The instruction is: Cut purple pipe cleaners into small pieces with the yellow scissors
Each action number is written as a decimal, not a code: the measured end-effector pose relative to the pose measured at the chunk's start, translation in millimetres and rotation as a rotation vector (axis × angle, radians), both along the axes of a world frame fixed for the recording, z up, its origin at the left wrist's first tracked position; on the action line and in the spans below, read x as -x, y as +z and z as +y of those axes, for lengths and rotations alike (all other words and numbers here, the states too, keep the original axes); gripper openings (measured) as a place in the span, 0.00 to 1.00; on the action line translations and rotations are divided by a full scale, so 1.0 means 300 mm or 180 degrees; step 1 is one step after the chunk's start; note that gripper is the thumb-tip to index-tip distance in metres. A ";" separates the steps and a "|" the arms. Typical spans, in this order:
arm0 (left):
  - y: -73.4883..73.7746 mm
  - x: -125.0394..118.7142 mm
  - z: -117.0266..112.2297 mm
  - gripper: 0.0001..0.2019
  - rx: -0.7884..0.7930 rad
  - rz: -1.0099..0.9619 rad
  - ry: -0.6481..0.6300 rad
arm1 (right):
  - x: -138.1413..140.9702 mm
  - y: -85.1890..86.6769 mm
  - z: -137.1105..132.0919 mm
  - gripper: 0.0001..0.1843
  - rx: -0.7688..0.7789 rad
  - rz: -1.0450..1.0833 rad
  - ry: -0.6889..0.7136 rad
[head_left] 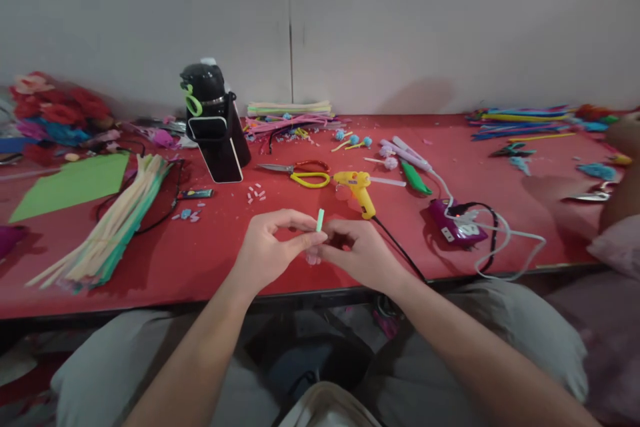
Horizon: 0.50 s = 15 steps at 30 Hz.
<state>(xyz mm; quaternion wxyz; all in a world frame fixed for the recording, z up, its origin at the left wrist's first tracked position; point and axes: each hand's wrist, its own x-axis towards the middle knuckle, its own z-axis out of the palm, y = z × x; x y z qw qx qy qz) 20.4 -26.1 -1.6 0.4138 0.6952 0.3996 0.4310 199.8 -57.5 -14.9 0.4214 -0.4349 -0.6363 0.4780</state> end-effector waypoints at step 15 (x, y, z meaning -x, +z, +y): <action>0.037 0.048 0.006 0.08 0.0184 -0.0348 0.0333 | -0.152 0.163 0.002 0.20 -0.0390 -0.1192 0.0247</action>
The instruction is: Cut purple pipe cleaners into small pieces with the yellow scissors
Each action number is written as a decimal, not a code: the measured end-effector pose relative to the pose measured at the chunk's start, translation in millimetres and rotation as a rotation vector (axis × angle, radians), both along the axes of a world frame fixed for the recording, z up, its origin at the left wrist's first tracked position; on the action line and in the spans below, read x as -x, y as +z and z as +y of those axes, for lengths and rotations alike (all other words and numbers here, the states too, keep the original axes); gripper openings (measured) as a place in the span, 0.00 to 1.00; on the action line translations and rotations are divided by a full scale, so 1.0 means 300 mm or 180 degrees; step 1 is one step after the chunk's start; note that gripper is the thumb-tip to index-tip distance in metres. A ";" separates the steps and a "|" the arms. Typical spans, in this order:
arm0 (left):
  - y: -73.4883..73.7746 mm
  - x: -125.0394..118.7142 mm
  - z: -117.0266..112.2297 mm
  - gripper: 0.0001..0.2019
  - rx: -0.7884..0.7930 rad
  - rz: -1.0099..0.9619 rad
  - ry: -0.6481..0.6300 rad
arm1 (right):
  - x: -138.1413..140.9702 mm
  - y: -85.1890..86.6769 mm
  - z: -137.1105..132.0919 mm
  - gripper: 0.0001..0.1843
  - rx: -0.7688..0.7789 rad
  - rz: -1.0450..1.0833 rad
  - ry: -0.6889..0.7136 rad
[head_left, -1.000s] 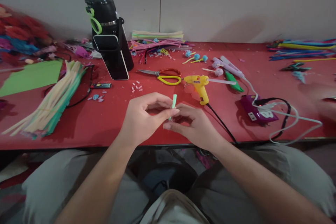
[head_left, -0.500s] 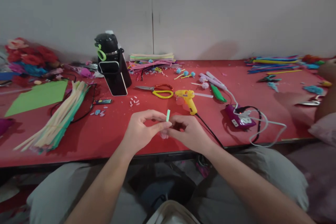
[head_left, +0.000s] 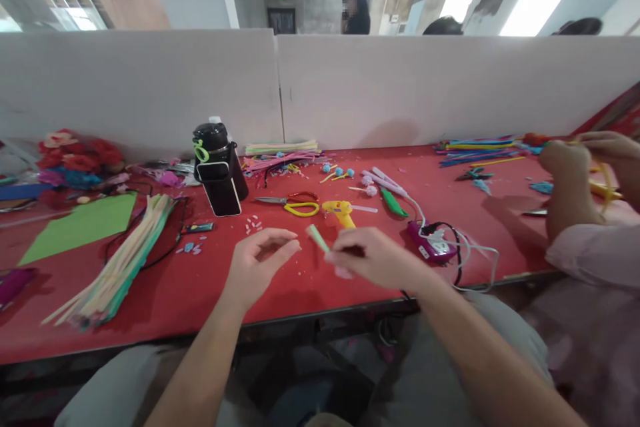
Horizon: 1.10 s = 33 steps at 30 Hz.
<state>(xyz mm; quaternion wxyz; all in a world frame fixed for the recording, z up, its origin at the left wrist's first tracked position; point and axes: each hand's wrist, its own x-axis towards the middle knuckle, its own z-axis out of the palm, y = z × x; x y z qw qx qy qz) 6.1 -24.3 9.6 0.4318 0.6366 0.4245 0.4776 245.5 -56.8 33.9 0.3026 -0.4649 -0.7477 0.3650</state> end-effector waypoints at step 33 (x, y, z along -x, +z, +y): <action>-0.104 -0.116 -0.011 0.33 0.0813 -0.0883 0.0039 | 0.209 -0.043 0.084 0.06 -0.0853 -0.1346 -0.0654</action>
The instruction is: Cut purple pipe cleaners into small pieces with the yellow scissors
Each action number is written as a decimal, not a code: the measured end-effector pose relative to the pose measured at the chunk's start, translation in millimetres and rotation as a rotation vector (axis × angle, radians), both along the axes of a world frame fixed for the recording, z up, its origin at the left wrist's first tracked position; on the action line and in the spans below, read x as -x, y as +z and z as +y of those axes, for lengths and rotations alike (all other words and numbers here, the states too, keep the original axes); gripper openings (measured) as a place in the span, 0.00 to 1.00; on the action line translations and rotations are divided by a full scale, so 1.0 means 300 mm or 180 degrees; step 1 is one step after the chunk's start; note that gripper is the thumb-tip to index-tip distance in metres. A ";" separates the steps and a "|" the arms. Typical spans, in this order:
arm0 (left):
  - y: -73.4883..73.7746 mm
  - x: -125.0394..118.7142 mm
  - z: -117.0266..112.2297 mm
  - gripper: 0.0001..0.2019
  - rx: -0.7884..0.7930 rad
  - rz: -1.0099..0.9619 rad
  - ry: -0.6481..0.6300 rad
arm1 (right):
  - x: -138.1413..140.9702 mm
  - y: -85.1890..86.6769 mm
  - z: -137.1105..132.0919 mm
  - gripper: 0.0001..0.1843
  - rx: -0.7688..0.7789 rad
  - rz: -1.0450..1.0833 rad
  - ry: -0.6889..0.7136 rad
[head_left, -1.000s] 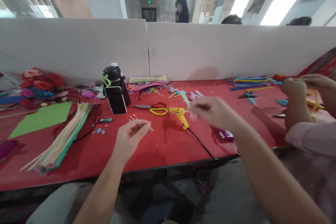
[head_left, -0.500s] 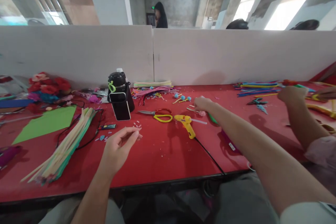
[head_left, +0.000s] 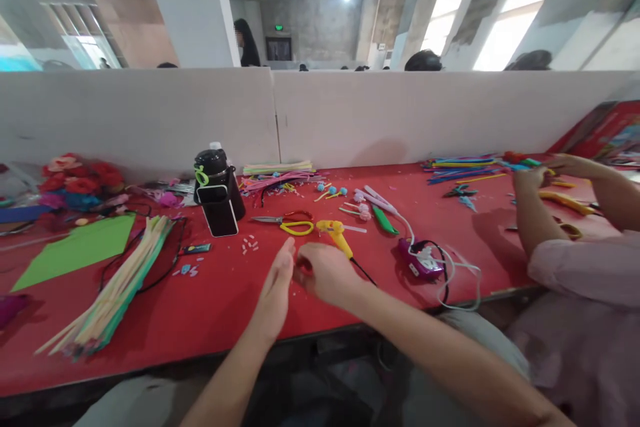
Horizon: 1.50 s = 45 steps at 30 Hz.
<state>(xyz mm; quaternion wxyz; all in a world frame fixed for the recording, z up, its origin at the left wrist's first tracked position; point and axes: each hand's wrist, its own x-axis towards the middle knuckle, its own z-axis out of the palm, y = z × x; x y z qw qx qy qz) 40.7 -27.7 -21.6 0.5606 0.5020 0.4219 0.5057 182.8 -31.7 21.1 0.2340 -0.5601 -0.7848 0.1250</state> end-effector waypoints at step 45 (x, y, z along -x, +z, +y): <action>0.134 0.585 0.211 0.06 -0.0985 0.0888 0.2183 | 0.772 -0.252 0.297 0.33 0.0594 0.1130 0.0869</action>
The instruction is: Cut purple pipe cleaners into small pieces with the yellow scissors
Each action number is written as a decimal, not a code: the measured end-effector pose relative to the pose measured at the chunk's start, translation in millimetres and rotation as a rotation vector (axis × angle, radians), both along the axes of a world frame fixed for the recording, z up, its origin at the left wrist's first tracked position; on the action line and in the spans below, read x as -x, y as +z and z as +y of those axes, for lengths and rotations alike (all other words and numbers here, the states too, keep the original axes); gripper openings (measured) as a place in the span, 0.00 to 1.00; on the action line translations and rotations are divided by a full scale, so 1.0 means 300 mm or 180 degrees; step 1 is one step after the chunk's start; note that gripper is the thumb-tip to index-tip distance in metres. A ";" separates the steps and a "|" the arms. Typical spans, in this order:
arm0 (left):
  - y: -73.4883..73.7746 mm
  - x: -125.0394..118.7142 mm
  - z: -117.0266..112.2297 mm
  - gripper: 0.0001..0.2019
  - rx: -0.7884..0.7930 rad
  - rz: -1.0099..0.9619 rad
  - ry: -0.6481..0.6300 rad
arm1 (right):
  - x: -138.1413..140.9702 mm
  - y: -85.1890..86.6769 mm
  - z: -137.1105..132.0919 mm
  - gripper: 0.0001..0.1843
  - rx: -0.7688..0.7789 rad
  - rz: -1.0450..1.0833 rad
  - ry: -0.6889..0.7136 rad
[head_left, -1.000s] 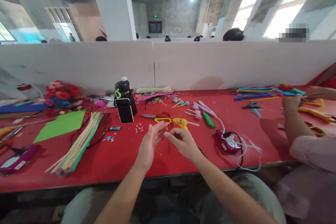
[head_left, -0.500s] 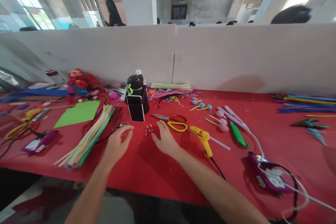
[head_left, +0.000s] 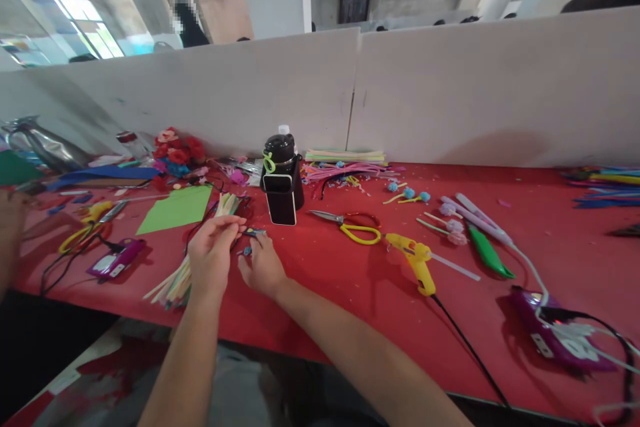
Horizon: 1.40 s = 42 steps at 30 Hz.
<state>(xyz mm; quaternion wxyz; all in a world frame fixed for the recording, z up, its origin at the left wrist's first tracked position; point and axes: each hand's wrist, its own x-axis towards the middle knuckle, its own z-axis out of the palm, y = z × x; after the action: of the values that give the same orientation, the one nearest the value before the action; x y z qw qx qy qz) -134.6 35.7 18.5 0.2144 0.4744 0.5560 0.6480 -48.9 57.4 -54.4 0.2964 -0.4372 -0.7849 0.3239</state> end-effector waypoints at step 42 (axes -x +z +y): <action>-0.228 -0.075 0.017 0.26 0.0713 0.0097 -0.0455 | -0.244 0.012 0.013 0.18 0.0604 0.1834 -0.0650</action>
<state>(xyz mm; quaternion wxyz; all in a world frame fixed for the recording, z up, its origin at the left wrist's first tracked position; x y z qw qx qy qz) -112.1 40.7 -49.9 0.3031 0.4957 0.5929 0.5576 24.4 61.2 -50.8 0.4954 -0.4297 -0.5869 0.4748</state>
